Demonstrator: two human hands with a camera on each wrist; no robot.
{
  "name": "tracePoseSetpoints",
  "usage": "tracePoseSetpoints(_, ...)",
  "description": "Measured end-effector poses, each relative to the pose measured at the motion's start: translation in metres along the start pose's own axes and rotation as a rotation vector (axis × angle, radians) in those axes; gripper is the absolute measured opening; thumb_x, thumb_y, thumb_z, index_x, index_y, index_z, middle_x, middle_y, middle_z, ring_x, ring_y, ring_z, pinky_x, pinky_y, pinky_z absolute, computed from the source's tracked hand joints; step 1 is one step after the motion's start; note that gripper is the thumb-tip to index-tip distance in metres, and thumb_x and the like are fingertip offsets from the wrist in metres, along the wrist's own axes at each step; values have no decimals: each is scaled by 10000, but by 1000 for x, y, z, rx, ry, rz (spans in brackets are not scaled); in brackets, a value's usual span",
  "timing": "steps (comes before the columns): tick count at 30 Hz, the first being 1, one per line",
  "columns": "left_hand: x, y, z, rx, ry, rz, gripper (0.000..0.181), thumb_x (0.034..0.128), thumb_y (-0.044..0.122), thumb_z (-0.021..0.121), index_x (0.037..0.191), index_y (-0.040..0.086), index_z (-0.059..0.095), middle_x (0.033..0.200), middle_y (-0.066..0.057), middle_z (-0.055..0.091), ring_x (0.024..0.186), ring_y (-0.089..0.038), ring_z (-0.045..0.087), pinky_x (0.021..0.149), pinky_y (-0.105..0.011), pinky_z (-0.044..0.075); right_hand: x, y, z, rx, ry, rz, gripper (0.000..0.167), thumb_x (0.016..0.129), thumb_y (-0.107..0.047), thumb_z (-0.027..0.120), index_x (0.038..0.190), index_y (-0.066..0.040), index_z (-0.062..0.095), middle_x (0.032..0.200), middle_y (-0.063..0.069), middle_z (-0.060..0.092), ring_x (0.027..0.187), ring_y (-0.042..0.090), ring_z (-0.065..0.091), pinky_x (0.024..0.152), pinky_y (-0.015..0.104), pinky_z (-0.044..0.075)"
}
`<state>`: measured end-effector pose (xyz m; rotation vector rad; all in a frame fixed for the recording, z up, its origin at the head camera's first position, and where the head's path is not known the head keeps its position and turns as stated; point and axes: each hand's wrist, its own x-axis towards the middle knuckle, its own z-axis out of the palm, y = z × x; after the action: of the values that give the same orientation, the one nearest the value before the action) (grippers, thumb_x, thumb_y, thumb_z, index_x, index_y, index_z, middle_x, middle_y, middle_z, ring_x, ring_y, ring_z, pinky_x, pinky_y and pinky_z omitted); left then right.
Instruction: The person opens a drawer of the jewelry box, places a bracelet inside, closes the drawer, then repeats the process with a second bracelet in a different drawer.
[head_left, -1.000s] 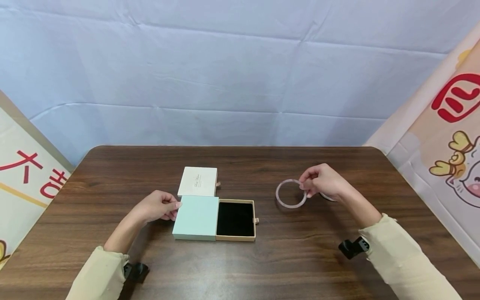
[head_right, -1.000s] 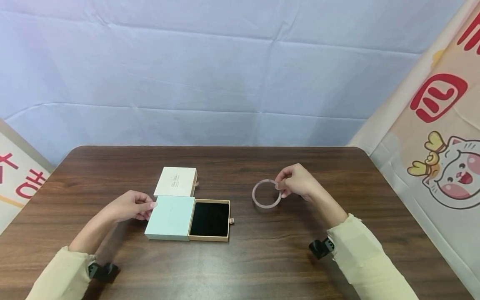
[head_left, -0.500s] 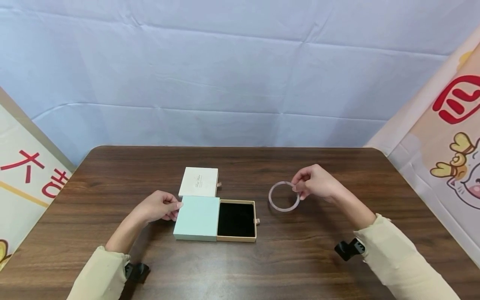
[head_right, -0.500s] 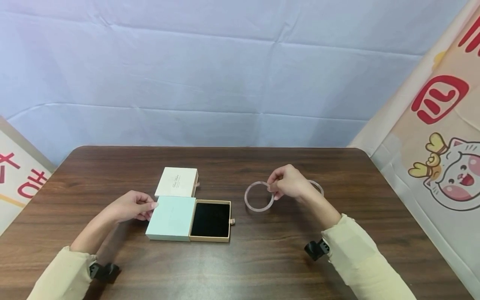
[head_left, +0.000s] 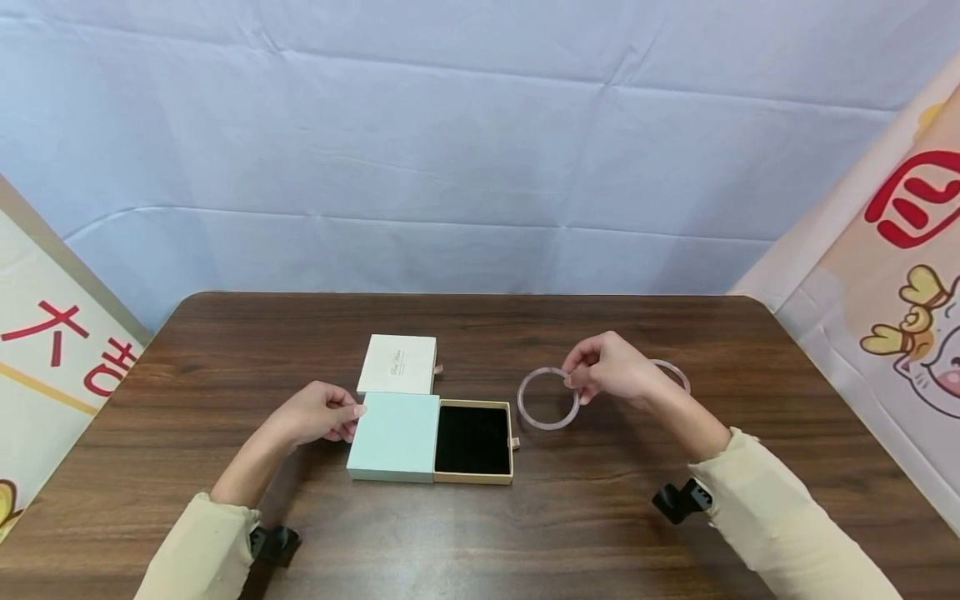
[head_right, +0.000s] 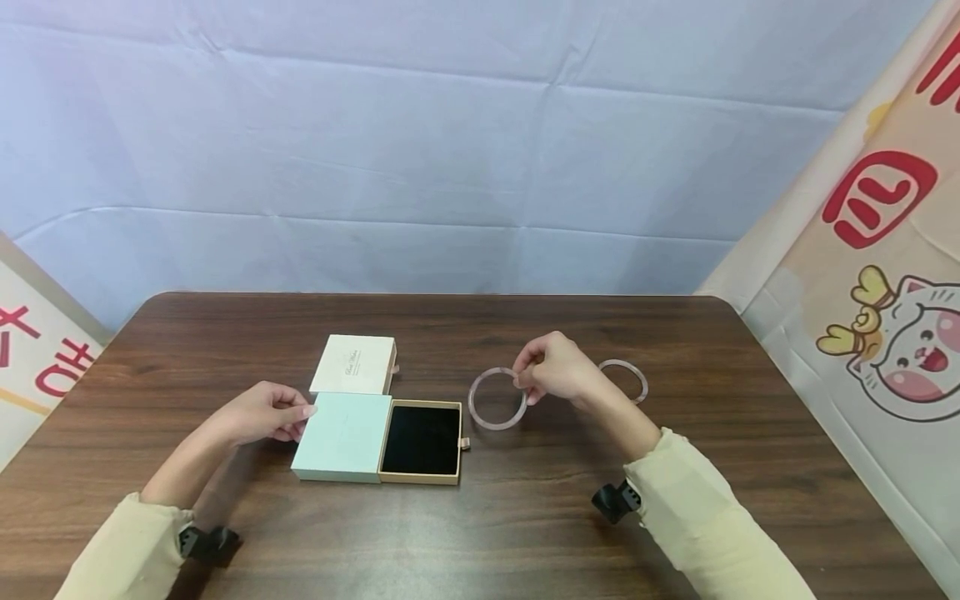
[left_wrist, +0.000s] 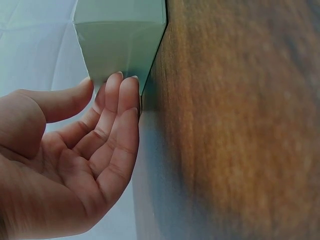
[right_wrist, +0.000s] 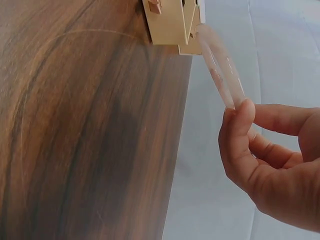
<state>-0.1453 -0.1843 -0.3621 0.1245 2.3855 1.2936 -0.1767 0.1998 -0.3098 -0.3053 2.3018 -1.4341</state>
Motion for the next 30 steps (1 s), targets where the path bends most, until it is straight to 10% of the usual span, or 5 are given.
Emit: tracePoseSetpoints(30,-1,0,-1,19,-15,22,201,924,96,539,777,-30,595,682,-62,592,674,-161,605,649,-333,519,11,-6,34,2,-100,-7,104,797,93,567,875,162,571,698,153,578,509,177,579,591,439,527)
